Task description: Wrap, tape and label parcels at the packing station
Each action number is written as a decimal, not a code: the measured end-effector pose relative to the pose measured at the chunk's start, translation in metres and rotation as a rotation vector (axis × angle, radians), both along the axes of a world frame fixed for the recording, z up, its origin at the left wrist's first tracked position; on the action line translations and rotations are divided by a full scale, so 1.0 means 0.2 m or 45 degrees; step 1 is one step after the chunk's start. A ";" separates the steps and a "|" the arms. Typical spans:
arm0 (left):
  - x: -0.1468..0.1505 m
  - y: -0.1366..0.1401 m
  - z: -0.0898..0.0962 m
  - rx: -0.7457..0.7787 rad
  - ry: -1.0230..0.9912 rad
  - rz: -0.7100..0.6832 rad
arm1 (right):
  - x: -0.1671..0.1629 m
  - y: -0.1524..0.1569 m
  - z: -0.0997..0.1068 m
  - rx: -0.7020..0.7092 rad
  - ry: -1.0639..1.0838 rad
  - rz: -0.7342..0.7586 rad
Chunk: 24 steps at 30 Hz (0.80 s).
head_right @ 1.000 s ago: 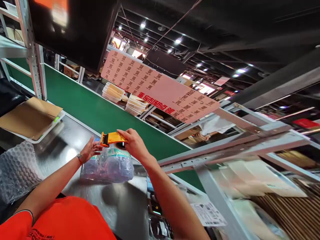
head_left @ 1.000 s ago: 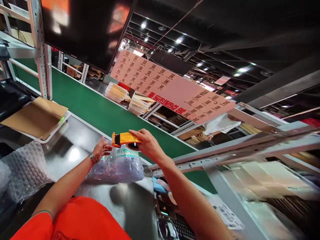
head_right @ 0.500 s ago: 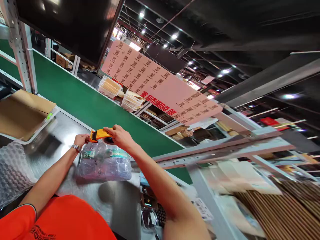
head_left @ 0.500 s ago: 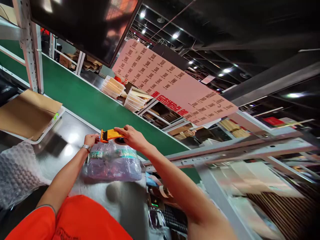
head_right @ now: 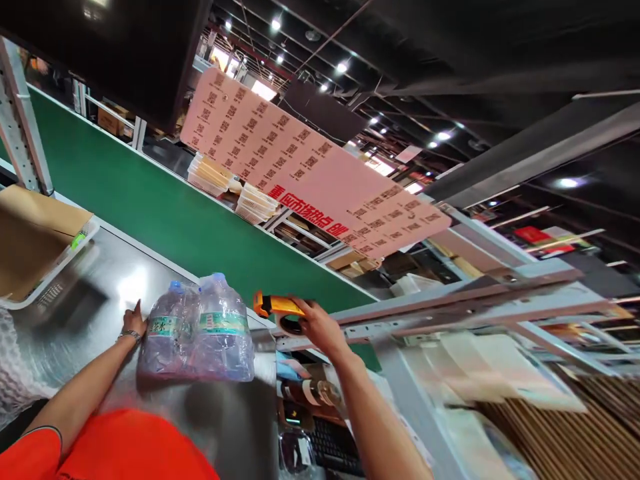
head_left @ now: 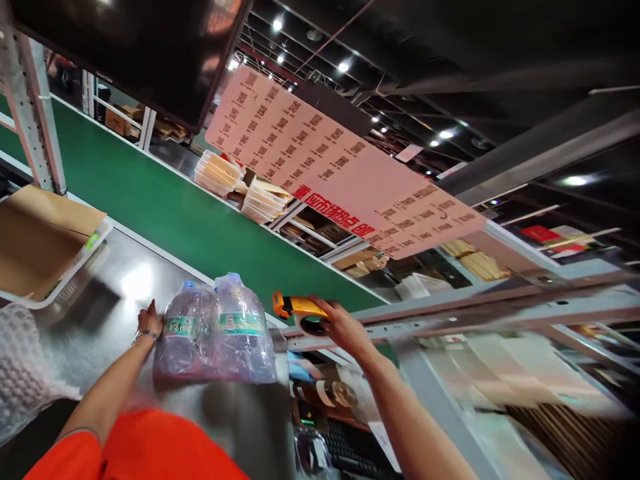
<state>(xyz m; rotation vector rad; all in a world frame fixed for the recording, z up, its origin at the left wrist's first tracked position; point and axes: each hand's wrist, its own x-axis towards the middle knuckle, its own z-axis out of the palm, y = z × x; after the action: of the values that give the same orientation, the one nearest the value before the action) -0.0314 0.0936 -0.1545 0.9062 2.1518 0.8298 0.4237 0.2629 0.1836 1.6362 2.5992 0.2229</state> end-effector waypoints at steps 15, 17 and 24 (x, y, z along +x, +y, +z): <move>0.64 0.31 0.77 0.927 0.249 -0.869 | 0.17 0.11 -0.73 -0.139 0.807 0.189; 0.69 0.32 0.81 0.862 0.366 -0.932 | 0.19 0.10 -0.88 -0.127 0.918 0.176; 0.63 0.31 0.81 0.872 0.571 -0.956 | 0.51 -0.01 -1.43 0.048 0.962 0.079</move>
<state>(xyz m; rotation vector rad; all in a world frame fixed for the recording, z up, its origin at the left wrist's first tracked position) 0.0954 0.1548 0.0076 2.2429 1.5961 1.0220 0.5248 0.2610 -0.1025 1.9368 3.1677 -0.4384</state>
